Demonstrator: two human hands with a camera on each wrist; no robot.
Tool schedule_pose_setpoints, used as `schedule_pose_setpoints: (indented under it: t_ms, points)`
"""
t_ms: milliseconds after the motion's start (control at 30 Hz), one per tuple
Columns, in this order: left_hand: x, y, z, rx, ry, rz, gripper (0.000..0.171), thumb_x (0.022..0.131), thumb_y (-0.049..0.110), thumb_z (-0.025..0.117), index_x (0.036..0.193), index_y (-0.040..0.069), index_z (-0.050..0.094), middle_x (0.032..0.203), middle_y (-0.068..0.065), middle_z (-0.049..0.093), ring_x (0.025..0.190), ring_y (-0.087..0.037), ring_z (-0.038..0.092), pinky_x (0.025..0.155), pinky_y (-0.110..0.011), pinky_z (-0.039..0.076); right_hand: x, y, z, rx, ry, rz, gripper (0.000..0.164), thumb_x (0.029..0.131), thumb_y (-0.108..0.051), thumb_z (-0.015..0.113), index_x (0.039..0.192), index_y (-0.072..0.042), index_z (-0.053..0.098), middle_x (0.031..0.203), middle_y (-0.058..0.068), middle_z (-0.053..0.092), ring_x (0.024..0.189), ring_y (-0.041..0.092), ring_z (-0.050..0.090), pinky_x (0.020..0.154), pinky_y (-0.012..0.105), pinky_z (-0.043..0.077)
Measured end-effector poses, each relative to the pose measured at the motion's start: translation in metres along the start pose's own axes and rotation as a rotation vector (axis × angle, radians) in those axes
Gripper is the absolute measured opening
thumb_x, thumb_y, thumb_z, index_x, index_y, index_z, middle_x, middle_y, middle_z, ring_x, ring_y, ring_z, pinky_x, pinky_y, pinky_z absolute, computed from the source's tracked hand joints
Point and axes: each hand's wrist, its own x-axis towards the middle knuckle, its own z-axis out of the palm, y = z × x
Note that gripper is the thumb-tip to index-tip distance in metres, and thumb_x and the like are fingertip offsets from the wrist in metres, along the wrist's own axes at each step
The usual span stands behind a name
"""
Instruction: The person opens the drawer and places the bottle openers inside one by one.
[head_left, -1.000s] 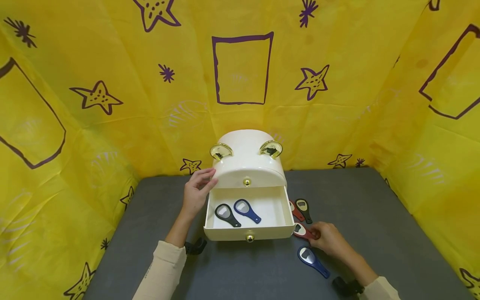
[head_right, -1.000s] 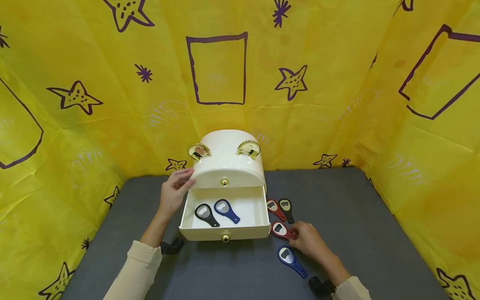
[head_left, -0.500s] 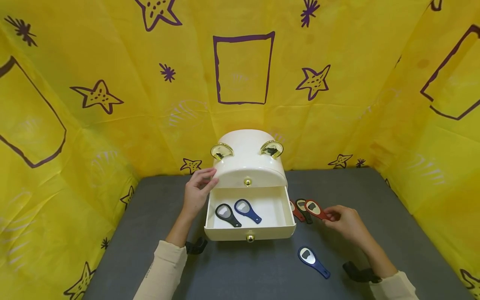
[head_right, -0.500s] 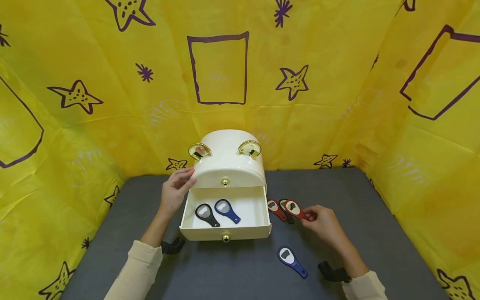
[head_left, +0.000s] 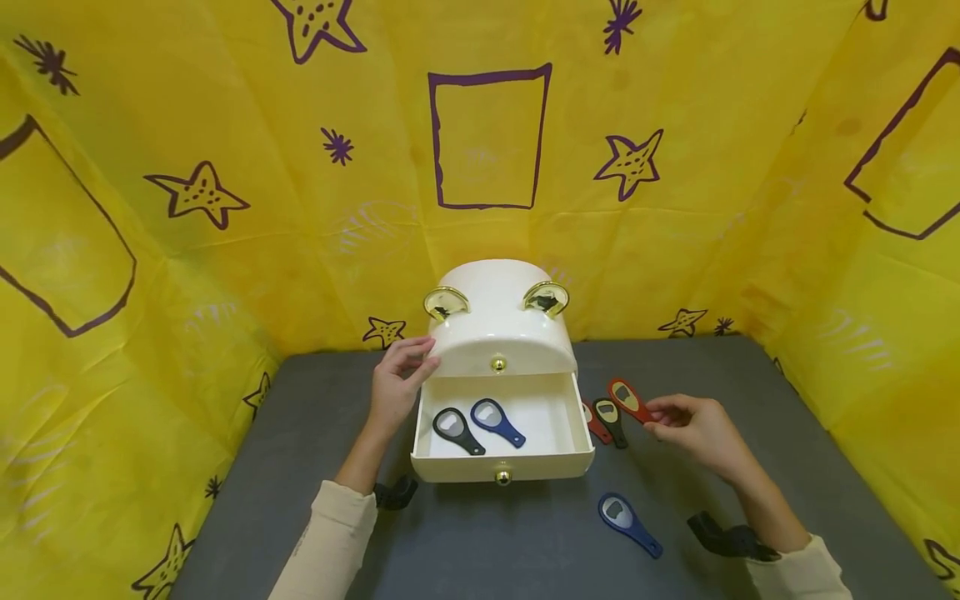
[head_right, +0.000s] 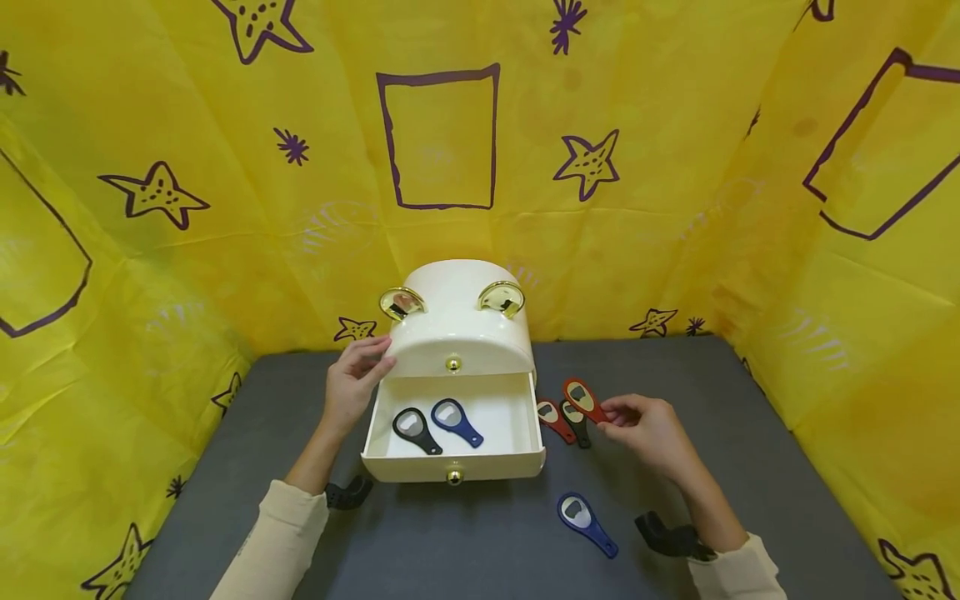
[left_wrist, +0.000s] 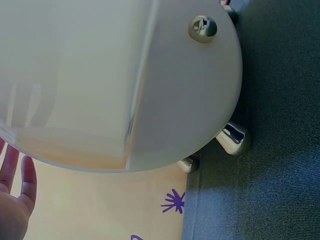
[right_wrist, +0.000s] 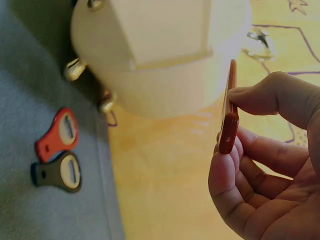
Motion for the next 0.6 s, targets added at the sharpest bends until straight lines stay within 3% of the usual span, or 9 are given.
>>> schedule_pose_setpoints:
  t_ms: [267, 600]
  points:
    - [0.001, 0.0, 0.002, -0.008, 0.007, 0.011, 0.028, 0.082, -0.004, 0.073, 0.108, -0.013, 0.068, 0.116, -0.029, 0.062, 0.097, 0.004, 0.056, 0.079, -0.011, 0.049, 0.003, -0.014, -0.005, 0.009, 0.007, 0.0, 0.029, 0.084, -0.013, 0.076, 0.106, 0.004, 0.07, 0.086, 0.009, 0.07, 0.069, 0.002, 0.058, 0.062, 0.019, 0.052]
    - [0.0, 0.001, 0.001, -0.011, 0.002, -0.008, 0.027, 0.082, -0.003, 0.073, 0.107, -0.013, 0.068, 0.116, -0.029, 0.062, 0.093, 0.002, 0.056, 0.078, -0.009, 0.048, 0.012, -0.04, -0.005, -0.054, 0.038, -0.102, 0.023, 0.08, -0.009, 0.078, 0.1, 0.001, 0.071, 0.083, 0.007, 0.069, 0.069, 0.001, 0.057, 0.062, 0.018, 0.052]
